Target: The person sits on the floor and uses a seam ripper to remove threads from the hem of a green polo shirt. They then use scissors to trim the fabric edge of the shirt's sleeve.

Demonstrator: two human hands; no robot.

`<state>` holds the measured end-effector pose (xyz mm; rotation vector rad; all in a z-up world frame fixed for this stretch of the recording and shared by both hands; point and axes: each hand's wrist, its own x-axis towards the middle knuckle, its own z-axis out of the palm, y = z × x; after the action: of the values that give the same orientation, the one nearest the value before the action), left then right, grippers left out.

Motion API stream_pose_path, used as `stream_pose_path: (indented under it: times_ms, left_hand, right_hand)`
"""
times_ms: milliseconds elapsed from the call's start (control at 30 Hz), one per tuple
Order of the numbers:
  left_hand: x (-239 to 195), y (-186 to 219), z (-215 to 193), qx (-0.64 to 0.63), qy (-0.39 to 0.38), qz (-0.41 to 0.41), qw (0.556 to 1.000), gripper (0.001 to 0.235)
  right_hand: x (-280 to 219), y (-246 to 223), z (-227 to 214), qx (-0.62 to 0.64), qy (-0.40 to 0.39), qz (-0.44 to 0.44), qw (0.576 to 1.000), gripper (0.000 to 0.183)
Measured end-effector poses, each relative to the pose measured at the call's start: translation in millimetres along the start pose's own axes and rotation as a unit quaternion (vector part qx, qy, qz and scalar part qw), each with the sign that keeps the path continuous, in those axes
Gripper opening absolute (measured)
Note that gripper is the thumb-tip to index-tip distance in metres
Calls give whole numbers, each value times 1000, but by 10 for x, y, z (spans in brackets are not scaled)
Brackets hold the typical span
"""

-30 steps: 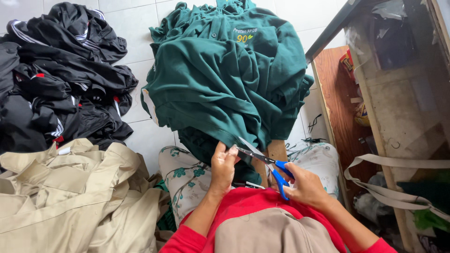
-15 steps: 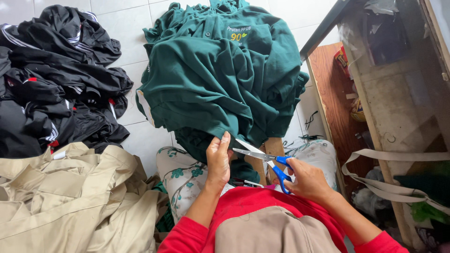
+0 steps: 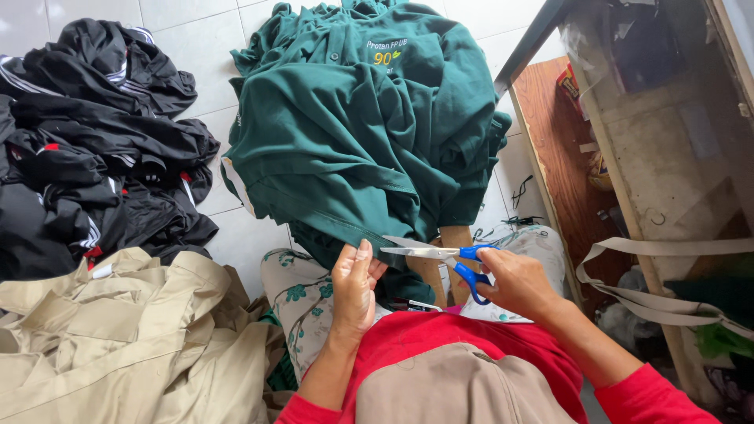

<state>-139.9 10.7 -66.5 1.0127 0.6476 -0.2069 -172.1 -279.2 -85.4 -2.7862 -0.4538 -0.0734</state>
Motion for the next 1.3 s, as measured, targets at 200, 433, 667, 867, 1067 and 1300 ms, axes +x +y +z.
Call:
stream_pose_path:
  times_ms: [200, 433, 667, 867, 1067, 1300]
  left_hand:
    - [-65, 102, 39, -2, 1, 4, 1000, 43]
    - [70, -79, -98, -5, -10, 16, 1000, 45]
    - [-71, 60, 16, -15, -19, 6, 1000, 48]
    - [-24, -20, -29, -20, -30, -8, 999, 48]
    - [-94, 79, 47, -14, -36, 13, 999, 50]
    - [-89, 58, 119, 23, -37, 66, 997, 59]
  right_hand:
    - [27, -3, -105, -13, -11, -4, 1000, 42]
    - [31, -13, -111, 21, -28, -18, 999, 36]
    - [-8, -17, -25, -21, -38, -3, 999, 38]
    - [91, -202, -60, 3, -44, 16, 999, 46]
    - [76, -179, -74, -3, -58, 8, 998, 39]
    - [78, -152, -80, -8, -60, 17, 998, 36]
